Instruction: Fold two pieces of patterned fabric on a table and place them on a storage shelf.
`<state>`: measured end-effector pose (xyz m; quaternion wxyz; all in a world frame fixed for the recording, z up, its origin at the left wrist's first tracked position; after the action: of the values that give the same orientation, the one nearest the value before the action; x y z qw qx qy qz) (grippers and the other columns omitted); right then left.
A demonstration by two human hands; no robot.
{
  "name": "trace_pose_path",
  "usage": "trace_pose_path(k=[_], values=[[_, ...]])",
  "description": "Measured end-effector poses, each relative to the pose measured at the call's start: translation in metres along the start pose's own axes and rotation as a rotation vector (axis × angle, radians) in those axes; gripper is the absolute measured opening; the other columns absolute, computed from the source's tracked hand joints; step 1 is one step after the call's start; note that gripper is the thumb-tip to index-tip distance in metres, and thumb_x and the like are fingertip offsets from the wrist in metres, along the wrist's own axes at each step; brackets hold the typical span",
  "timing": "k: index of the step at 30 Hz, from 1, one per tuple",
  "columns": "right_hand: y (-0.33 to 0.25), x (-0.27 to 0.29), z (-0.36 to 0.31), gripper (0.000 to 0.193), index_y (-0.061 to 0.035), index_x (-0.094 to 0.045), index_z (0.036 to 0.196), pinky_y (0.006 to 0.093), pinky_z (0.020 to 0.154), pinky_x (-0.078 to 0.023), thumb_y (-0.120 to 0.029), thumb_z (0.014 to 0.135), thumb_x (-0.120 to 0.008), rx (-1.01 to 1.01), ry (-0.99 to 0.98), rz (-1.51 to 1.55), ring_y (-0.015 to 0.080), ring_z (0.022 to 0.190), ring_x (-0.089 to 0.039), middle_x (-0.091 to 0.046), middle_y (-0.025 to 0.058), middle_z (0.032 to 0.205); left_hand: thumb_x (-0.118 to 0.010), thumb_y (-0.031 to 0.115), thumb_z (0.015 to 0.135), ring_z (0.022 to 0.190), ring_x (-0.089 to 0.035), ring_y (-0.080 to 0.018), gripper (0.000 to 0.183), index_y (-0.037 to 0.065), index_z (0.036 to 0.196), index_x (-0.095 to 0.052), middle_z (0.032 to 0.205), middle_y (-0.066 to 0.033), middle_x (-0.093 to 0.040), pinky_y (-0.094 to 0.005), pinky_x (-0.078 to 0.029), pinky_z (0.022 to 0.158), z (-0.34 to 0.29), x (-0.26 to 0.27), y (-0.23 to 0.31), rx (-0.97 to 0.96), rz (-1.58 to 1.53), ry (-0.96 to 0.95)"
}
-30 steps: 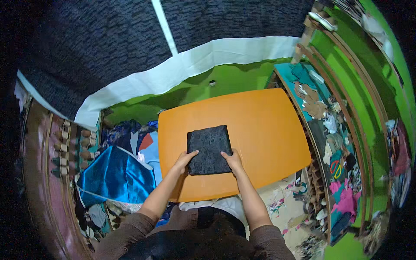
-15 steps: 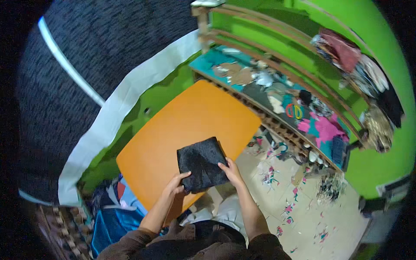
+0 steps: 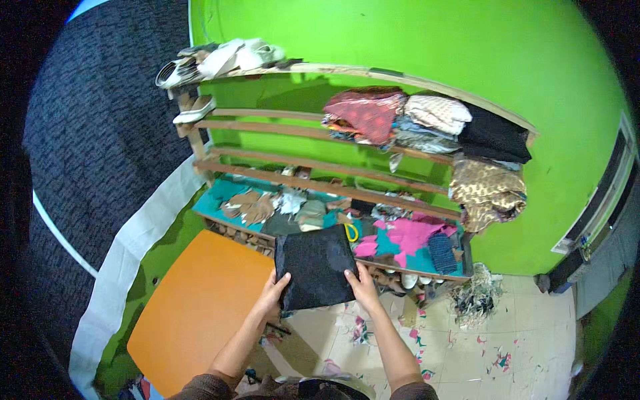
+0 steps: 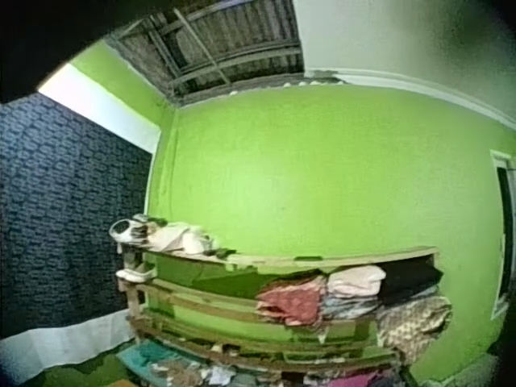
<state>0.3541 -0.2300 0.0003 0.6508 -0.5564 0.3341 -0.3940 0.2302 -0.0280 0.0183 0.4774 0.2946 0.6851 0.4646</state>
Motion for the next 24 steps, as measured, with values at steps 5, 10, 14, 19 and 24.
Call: trace_pose_path(k=[5, 10, 14, 19, 24], values=[[-0.081, 0.051, 0.062, 0.044, 0.0046, -0.037, 0.128, 0.0288, 0.099, -0.029, -0.012, 0.089, -0.05, 0.121, 0.104, -0.064, 0.0185, 0.117, -0.042, -0.046, 0.0128, 0.126, -0.053, 0.019, 0.089, 0.099, -0.054, -0.0201, 0.041, 0.01, 0.126, -0.038, 0.113, -0.0089, -0.053, -0.0364, -0.049, 0.081, 0.067, -0.066, 0.051, -0.102, -0.029, -0.097], [-0.175, 0.065, 0.136, 0.048, 0.0032, -0.033, 0.132, 0.0303, 0.105, -0.021, -0.004, 0.087, -0.049, 0.402, 0.007, -0.032, 0.0194, 0.126, -0.033, -0.039, 0.0123, 0.134, -0.054, 0.015, 0.086, 0.099, -0.056, -0.0229, 0.041, 0.01, 0.124, -0.039, 0.112, -0.0103, -0.054, -0.0385, -0.049, 0.082, 0.12, -0.112, 0.135, -0.245, -0.177, -0.222], [-0.232, 0.064, 0.196, 0.048, -0.0014, -0.033, 0.133, 0.0302, 0.104, -0.023, -0.004, 0.087, -0.048, 0.604, -0.003, -0.106, 0.0191, 0.126, -0.034, -0.038, 0.0109, 0.135, -0.052, 0.019, 0.086, 0.1, -0.055, -0.0245, 0.045, 0.012, 0.127, -0.036, 0.115, -0.0116, -0.052, -0.0407, -0.048, 0.082, 0.155, -0.131, 0.199, -0.339, -0.128, -0.198], [-0.263, 0.05, 0.27, 0.044, -0.0012, -0.034, 0.133, 0.0295, 0.101, -0.027, -0.008, 0.09, -0.042, 0.5, -0.072, -0.43, 0.0234, 0.124, -0.037, -0.04, 0.0153, 0.134, -0.052, 0.026, 0.089, 0.092, -0.058, -0.0224, 0.038, 0.013, 0.122, -0.036, 0.108, -0.0107, -0.055, -0.039, -0.05, 0.073, 0.216, -0.129, 0.237, -0.334, -0.146, -0.113], [-0.281, 0.05, 0.328, 0.044, -0.0011, -0.036, 0.132, 0.03, 0.099, -0.031, -0.008, 0.09, -0.042, 0.248, -0.051, -0.302, 0.0244, 0.12, -0.041, -0.042, 0.0174, 0.132, -0.052, 0.027, 0.089, 0.091, -0.058, -0.0223, 0.038, 0.011, 0.121, -0.037, 0.106, -0.0103, -0.055, -0.0399, -0.051, 0.072, 0.282, -0.126, 0.266, -0.31, -0.135, -0.148]])
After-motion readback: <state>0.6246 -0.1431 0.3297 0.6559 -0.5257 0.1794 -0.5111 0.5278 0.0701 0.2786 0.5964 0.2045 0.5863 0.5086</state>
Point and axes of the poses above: each hand's wrist, its own z-axis towards the middle knuckle, its own x-axis out of the back of the hand, y = z × x, the point moved 3 cm from there along z, towards the middle knuckle
